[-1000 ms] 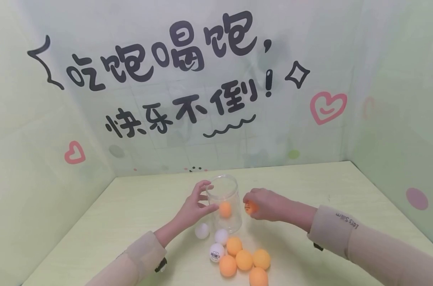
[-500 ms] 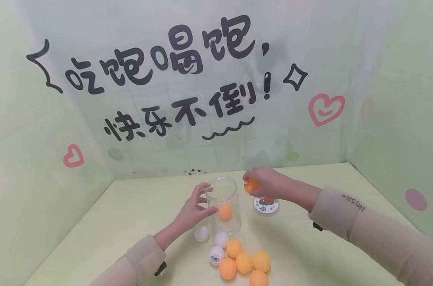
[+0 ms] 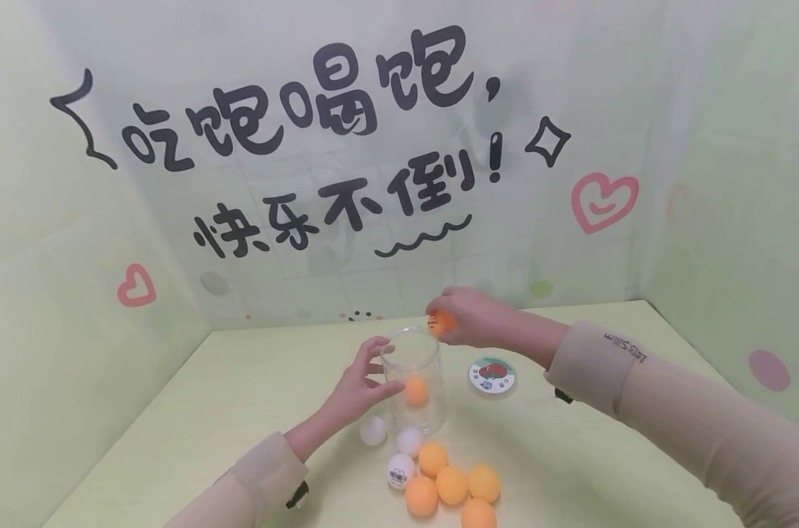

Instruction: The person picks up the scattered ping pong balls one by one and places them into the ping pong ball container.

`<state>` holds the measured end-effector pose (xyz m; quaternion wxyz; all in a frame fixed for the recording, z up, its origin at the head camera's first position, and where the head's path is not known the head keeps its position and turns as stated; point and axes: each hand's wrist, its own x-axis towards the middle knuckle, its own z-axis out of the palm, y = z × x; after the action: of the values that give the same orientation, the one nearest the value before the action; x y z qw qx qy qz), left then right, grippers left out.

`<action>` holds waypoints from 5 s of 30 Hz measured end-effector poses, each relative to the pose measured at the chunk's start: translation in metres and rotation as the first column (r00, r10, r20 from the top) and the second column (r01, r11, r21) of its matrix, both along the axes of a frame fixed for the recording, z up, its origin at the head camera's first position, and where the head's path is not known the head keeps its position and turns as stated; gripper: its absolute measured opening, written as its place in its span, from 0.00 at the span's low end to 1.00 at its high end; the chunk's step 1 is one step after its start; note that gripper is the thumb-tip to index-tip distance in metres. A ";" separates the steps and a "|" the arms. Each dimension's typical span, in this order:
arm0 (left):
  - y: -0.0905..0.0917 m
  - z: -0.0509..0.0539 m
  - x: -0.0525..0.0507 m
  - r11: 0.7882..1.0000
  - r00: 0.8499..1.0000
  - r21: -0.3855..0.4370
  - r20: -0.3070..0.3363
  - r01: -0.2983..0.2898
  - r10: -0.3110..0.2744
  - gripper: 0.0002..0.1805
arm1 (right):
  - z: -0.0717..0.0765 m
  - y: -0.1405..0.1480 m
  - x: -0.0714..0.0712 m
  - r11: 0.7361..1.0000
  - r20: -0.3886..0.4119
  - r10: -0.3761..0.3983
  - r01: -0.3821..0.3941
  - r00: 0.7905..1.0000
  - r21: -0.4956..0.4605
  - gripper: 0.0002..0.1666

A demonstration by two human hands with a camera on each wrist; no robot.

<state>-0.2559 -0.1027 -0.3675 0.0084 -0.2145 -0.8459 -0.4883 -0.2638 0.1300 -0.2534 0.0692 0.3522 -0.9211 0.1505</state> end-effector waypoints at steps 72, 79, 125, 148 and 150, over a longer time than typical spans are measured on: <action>-0.001 -0.004 -0.001 1.000 0.999 0.017 -0.036 0.000 0.001 0.38 | -0.096 0.030 0.068 0.967 0.325 0.218 -0.158 0.920 -0.199 0.23; -0.001 -0.005 -0.001 1.000 1.000 0.021 -0.029 -0.001 0.001 0.37 | -0.118 0.034 0.076 0.980 0.466 0.177 -0.113 0.867 -0.161 0.21; -0.001 -0.004 0.001 1.000 1.000 0.002 -0.030 -0.009 0.009 0.37 | -0.081 0.041 0.051 0.989 0.286 0.122 -0.092 0.951 -0.114 0.13; 0.000 -0.004 0.000 1.000 1.000 0.006 -0.027 0.004 -0.004 0.37 | 0.000 0.021 0.026 0.998 0.128 0.000 0.009 0.992 -0.069 0.18; 0.000 -0.004 0.000 1.000 1.000 0.008 -0.027 0.005 -0.005 0.36 | 0.001 0.019 0.023 0.998 0.098 0.011 -0.005 0.995 -0.067 0.18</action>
<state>-0.2559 -0.1028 -0.3718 0.0193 -0.2231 -0.8431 -0.4889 -0.2409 0.1489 -0.2521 0.0351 0.3456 -0.9165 0.1986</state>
